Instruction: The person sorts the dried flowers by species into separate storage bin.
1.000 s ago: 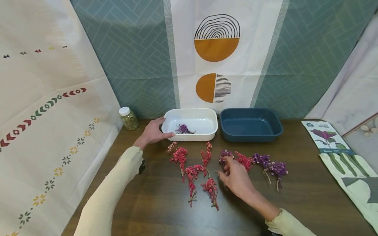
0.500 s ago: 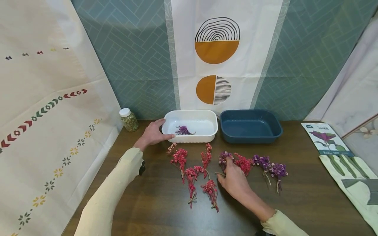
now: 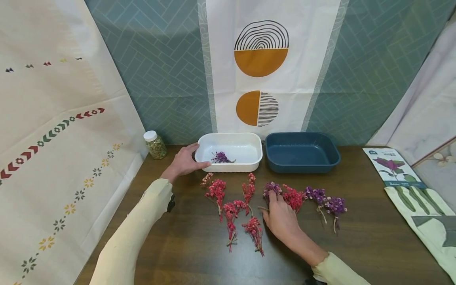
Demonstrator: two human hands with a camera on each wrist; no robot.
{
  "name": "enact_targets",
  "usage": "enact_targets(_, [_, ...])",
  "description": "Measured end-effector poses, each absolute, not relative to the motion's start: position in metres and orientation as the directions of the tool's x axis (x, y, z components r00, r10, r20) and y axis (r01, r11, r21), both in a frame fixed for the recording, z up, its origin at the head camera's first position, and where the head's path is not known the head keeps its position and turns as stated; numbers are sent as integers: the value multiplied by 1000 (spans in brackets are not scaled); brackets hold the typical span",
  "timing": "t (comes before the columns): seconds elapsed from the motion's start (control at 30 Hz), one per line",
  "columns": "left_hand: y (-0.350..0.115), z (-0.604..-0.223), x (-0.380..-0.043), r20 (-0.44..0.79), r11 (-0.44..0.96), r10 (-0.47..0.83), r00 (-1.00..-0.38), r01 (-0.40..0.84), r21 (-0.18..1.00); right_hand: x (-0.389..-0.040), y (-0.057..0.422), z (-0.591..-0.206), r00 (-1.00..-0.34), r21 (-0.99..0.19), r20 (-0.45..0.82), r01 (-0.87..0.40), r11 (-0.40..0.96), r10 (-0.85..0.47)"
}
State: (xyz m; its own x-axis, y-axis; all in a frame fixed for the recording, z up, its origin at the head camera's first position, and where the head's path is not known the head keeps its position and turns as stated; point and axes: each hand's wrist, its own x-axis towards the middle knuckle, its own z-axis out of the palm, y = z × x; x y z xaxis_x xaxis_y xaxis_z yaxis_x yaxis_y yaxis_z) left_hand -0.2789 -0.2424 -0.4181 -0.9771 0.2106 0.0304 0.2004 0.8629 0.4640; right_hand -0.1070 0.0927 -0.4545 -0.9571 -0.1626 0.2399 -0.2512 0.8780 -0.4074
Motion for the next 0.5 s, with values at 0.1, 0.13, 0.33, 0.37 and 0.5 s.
enact_targets(0.1, [-243, -419, -279, 32, 863, 214, -976, 205, 463, -110, 93, -456, -964, -407, 224, -228, 885, -145])
enact_targets(0.13, [-242, -419, -279, 32, 863, 215, -976, 205, 462, -111, 93, -456, -965, -408, 222, -223, 885, -141])
enact_targets(0.33, [-242, -418, -278, 35, 861, 210, -977, 202, 467, -116, 93, -455, -974, -419, 192, -195, 887, -123])
enact_targets(0.37, [-242, -418, -278, 35, 861, 209, -977, 200, 468, -117, 93, -455, -977, -424, 177, -187, 886, -121])
enact_targets(0.5, [-241, -418, -277, 32, 859, 205, -978, 196, 473, -118, 93, -454, -984, -457, 130, -165, 874, -119])
